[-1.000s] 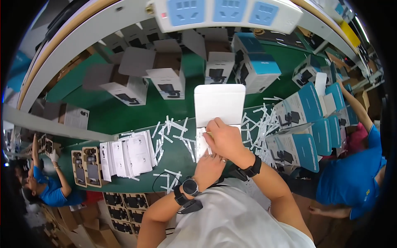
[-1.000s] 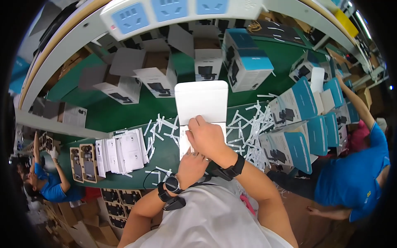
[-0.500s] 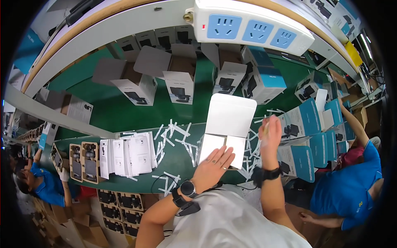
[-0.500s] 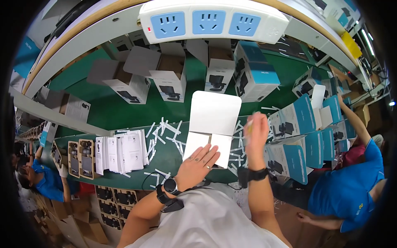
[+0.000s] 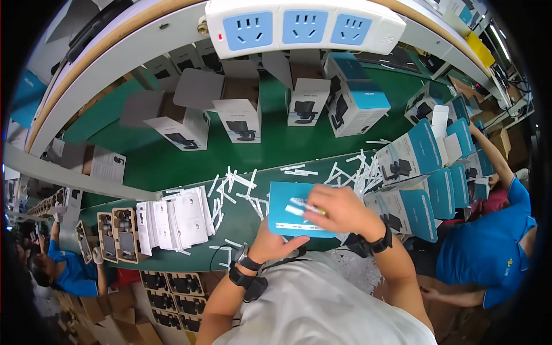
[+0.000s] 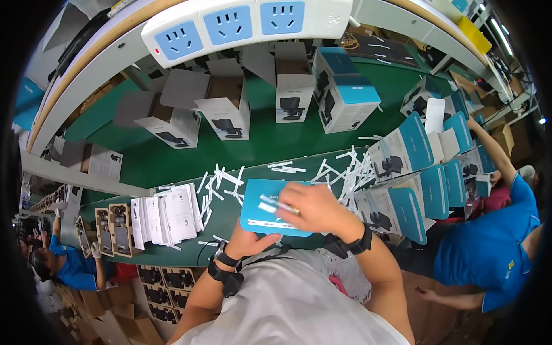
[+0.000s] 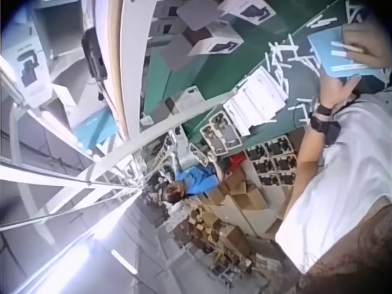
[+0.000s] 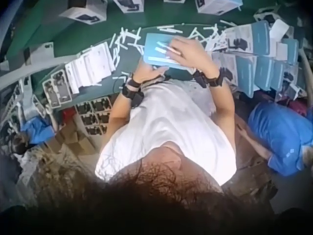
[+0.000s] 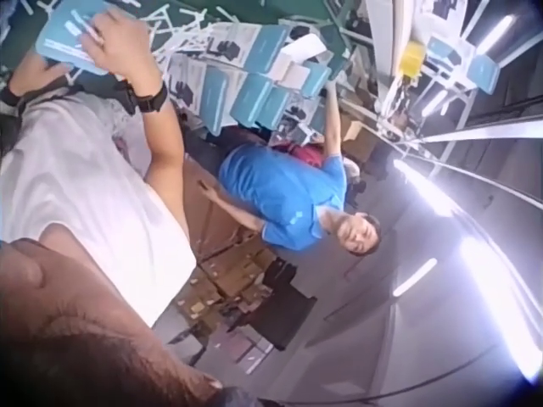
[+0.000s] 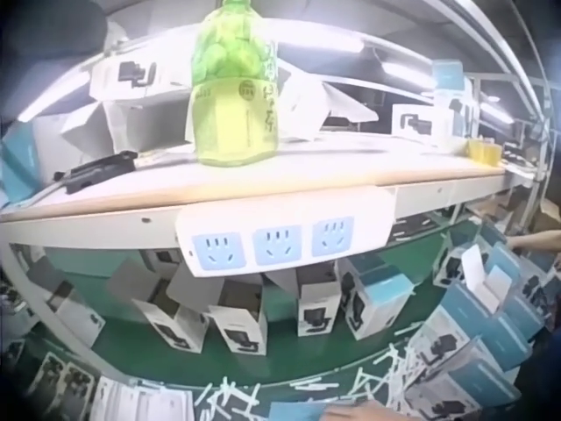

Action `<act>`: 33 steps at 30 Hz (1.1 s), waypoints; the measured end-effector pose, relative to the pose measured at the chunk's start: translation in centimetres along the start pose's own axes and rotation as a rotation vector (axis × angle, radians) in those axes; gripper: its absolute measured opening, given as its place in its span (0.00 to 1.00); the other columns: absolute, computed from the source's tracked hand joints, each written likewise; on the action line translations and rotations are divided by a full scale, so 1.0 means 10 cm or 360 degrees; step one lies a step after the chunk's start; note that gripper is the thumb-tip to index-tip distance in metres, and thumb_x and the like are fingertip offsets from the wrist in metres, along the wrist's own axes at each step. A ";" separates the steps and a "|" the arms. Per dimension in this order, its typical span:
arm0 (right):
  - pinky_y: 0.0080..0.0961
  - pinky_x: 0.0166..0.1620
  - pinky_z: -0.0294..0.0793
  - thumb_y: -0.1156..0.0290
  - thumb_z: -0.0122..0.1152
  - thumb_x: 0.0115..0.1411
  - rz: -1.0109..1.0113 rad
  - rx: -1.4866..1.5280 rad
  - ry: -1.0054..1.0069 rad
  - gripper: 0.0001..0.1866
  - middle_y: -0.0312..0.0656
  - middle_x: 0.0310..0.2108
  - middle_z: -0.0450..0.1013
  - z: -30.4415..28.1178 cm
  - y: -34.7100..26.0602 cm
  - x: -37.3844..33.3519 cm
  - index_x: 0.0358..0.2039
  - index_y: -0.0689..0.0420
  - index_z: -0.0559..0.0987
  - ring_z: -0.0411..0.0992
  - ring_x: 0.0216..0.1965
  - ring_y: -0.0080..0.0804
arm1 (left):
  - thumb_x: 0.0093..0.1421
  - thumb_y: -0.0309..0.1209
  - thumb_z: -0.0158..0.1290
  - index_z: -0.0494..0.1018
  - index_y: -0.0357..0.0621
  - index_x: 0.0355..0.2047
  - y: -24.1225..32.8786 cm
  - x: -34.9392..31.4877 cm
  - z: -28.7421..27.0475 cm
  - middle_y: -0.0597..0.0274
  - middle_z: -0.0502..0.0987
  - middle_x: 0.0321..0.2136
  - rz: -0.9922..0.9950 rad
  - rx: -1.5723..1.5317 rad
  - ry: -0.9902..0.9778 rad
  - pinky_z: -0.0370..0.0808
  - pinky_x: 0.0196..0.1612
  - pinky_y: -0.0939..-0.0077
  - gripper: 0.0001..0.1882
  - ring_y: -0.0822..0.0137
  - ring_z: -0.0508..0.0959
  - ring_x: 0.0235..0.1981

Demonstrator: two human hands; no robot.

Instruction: The person packs boxes by placing a manual and a small white box into a larger white box, then slides a blue sleeve over it and applies a sticker. They repeat this process multiple times, setting each completed package aside on the table.

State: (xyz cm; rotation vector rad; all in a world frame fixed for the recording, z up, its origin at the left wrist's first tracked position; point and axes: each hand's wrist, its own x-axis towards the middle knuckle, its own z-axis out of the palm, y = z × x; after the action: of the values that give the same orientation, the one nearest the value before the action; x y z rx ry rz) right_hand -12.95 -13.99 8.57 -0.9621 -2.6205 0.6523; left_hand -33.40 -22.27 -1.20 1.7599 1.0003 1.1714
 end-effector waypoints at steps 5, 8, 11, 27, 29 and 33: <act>0.30 0.25 0.71 0.63 0.71 0.56 -0.0227 0.0077 0.0318 0.11 0.35 0.29 0.74 0.21 -0.14 0.10 0.28 0.52 0.77 0.74 0.22 0.35 | 0.54 0.34 0.65 0.77 0.44 0.48 -0.07 -0.07 0.00 0.54 0.80 0.45 -0.0055 -0.0335 0.0177 0.75 0.49 0.63 0.21 0.51 0.80 0.45; 0.29 0.25 0.71 0.63 0.72 0.55 -0.0218 0.0103 0.0219 0.11 0.35 0.28 0.74 0.21 -0.15 0.10 0.29 0.52 0.77 0.74 0.23 0.35 | 0.54 0.33 0.64 0.77 0.44 0.47 -0.08 -0.09 -0.03 0.54 0.80 0.44 -0.0046 -0.0352 0.0144 0.75 0.48 0.62 0.20 0.51 0.80 0.45; 0.30 0.26 0.70 0.60 0.69 0.57 -0.0257 0.0205 0.0121 0.13 0.35 0.28 0.72 0.21 -0.12 0.12 0.29 0.52 0.75 0.73 0.24 0.37 | 0.55 0.32 0.64 0.77 0.44 0.48 -0.13 -0.08 -0.07 0.54 0.80 0.45 0.0015 -0.0290 0.0038 0.75 0.48 0.63 0.20 0.52 0.80 0.44; 0.25 0.39 0.71 0.63 0.81 0.45 0.1301 0.0714 0.0405 0.41 0.38 0.35 0.76 0.44 0.15 -1.04 0.60 0.58 0.74 0.72 0.33 0.29 | 0.54 0.27 0.62 0.79 0.39 0.41 -0.10 -0.13 -0.06 0.50 0.81 0.40 0.0183 -0.0006 0.0350 0.77 0.43 0.63 0.14 0.48 0.81 0.39; 0.24 0.41 0.70 0.71 0.78 0.47 0.0605 0.1077 0.0719 0.32 0.41 0.38 0.77 0.50 -0.11 -0.84 0.55 0.58 0.79 0.72 0.35 0.27 | 0.55 0.28 0.61 0.79 0.40 0.42 -0.10 -0.12 -0.07 0.50 0.81 0.40 0.0189 -0.0005 0.0311 0.77 0.43 0.63 0.14 0.48 0.81 0.39; 0.22 0.40 0.70 0.78 0.73 0.52 0.0536 0.0814 0.0783 0.23 0.41 0.39 0.78 0.51 -0.21 -0.70 0.50 0.59 0.81 0.71 0.35 0.26 | 0.58 0.30 0.60 0.80 0.44 0.44 0.05 -0.09 -0.12 0.53 0.82 0.42 0.0056 0.0464 -0.0066 0.77 0.44 0.59 0.13 0.48 0.81 0.42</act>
State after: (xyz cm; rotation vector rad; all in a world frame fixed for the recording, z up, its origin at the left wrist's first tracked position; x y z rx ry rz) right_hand -11.00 -21.68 4.53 -1.2089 -1.7616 0.9579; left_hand -34.67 -23.09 -0.77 2.0270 1.1658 1.0462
